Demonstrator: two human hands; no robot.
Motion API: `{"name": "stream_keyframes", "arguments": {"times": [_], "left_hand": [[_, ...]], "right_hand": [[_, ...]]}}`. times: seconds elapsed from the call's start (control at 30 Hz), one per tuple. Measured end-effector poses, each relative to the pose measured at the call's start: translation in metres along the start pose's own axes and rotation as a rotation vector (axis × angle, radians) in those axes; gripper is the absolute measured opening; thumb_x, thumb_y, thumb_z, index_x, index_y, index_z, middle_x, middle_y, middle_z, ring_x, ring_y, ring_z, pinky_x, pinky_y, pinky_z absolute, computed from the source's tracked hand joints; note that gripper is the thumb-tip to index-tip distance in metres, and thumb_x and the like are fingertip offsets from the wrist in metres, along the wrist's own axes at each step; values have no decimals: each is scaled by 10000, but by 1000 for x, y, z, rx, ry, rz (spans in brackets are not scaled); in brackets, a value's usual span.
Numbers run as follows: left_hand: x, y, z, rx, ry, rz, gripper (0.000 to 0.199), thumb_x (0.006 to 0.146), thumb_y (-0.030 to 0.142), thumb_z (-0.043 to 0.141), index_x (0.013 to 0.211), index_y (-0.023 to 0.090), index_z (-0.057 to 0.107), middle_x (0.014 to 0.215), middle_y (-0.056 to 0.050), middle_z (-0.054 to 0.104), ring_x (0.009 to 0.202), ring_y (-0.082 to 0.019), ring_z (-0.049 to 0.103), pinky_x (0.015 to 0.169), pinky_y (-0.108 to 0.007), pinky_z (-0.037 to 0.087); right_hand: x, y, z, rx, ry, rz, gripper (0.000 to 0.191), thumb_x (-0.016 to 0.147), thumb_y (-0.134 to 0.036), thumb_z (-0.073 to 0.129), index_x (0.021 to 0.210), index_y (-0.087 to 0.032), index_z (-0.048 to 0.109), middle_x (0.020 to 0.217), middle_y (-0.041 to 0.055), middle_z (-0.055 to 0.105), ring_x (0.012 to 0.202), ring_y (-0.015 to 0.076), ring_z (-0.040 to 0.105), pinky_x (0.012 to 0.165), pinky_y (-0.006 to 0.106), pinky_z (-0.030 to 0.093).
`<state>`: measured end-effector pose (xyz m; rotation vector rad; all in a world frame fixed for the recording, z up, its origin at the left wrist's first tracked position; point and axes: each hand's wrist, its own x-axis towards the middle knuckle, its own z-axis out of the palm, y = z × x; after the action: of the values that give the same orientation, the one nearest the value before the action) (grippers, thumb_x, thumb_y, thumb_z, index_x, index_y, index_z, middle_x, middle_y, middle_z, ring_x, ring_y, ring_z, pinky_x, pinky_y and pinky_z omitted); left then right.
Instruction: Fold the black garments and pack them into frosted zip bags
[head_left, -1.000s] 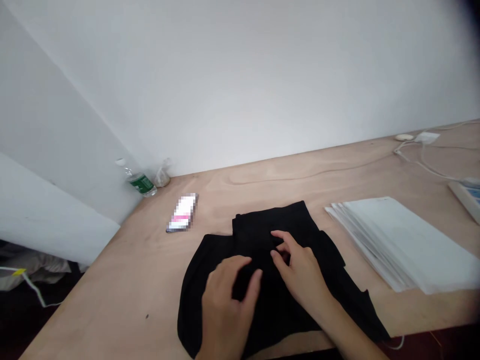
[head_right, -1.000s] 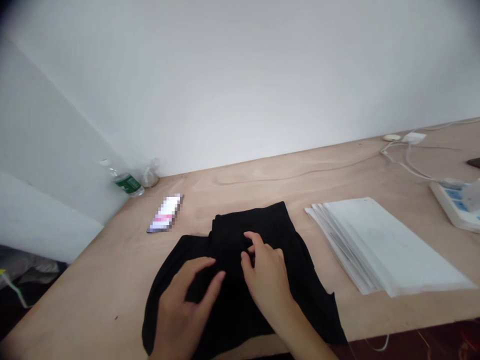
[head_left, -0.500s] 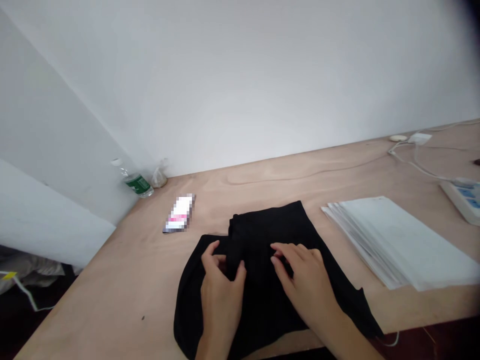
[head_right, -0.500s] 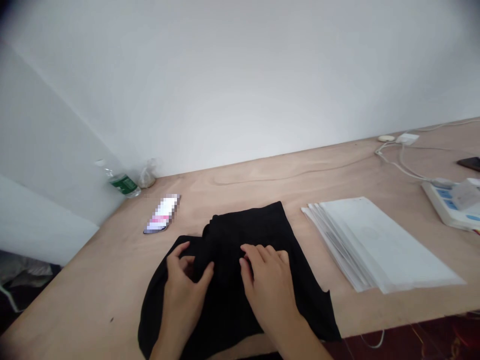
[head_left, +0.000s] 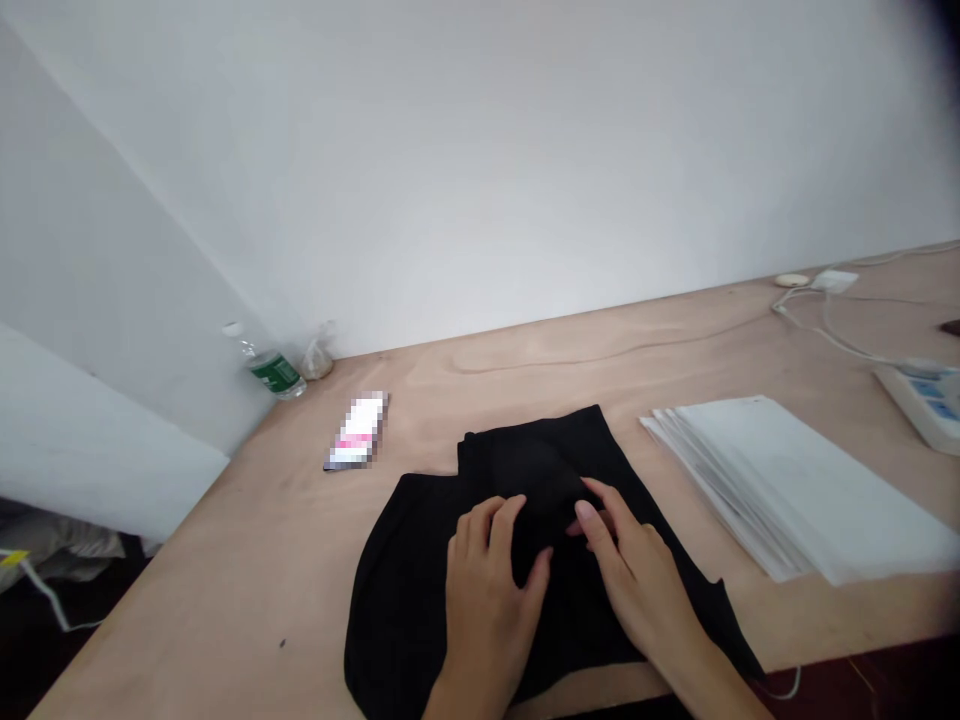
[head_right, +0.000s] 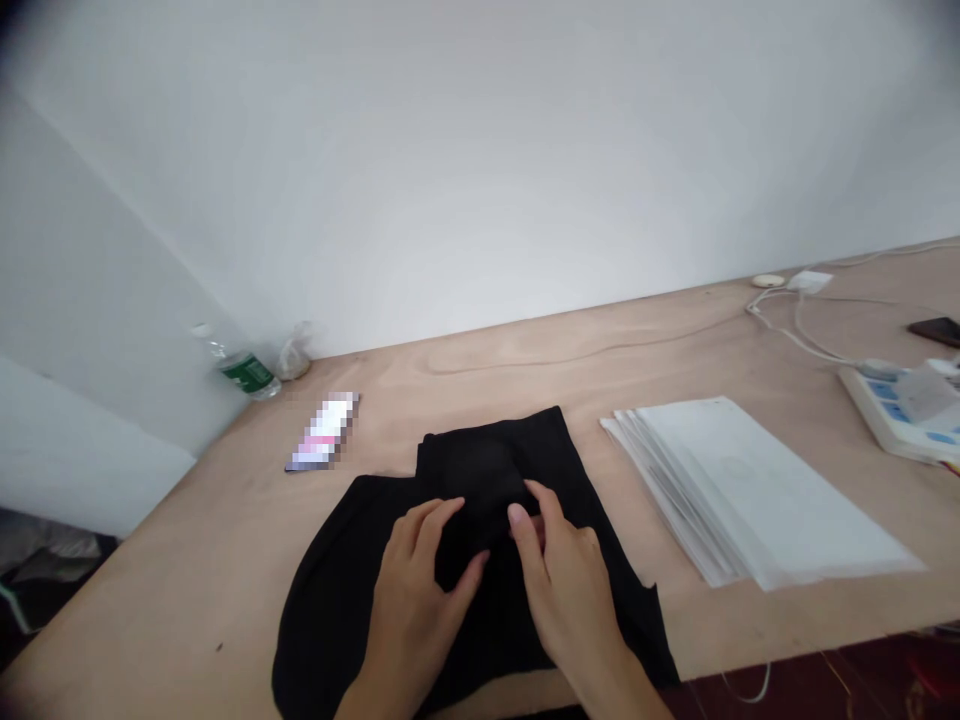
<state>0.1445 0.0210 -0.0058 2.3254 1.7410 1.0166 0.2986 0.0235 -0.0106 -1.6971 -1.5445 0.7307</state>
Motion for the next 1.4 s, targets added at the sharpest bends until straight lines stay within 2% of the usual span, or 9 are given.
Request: {"name": "stream_keyframes", "arguments": {"times": [0.13,0.23,0.4,0.53,0.67,0.93,1.1,1.23,1.4], "left_hand": [[-5,-5,-1,-45,-16,-51,371,721,167,604,1076,246,528,1046,-68,547,951,-237,546,774,-401,500],[-5,-7,-1,-86,-36,-61,360,732,141,577,1073,248,527,1014,-54,566,925,-217,565,755,-367,512],[-4,-9,0,-134,7,-60,294,769,91,493,1031,222,524,940,-52,573,859,-196,580,719,-338,512],[-5,-10,2,-144,5,1,287,749,27,446,950,211,535,903,-48,559,826,-187,566,708,-332,497],[-6,-9,2,-132,3,41,282,745,1,421,904,208,529,878,-48,539,809,-186,545,684,-320,487],[-8,-7,7,-68,-32,208,292,761,-37,392,842,185,562,827,-52,523,739,-169,490,596,-276,451],[-8,-5,6,-90,-18,208,270,776,-26,417,866,170,579,856,-61,529,759,-171,482,609,-279,451],[-8,-4,6,-100,25,199,267,772,-35,423,828,167,587,837,-56,539,748,-163,483,613,-273,446],[-4,-2,3,-124,-55,130,279,727,-36,436,820,180,587,842,-50,569,755,-174,512,621,-294,466]], "right_hand": [[5,-4,-1,64,53,47,516,857,-455,392,1330,-264,315,726,-3,669,610,208,641,571,315,450],[7,-8,2,21,72,-4,498,839,-405,430,1314,-273,359,659,-18,625,524,188,598,506,295,424],[-3,-12,1,100,-7,-115,449,835,-245,397,1280,-307,389,749,-23,644,671,173,600,656,317,448],[-7,-10,-5,-20,-64,-93,394,856,-313,401,1248,-336,430,708,-28,632,651,176,584,671,349,438],[-5,-9,-6,-85,-44,-137,332,859,-374,414,1183,-337,477,898,-2,632,722,180,573,717,386,424],[-10,6,-9,-267,-13,-152,323,757,-153,429,1040,-248,551,972,53,574,907,233,529,779,434,426],[0,-13,-8,-332,72,-308,387,813,-176,388,1181,-227,496,1345,65,395,1221,225,367,969,432,355],[18,-21,9,-471,-60,-407,438,904,-247,282,1319,-179,402,1441,52,309,1326,203,231,1043,420,290],[32,-5,27,-600,-189,-401,493,916,-373,271,1360,-174,349,1451,68,265,1341,237,182,1051,483,252]]}}
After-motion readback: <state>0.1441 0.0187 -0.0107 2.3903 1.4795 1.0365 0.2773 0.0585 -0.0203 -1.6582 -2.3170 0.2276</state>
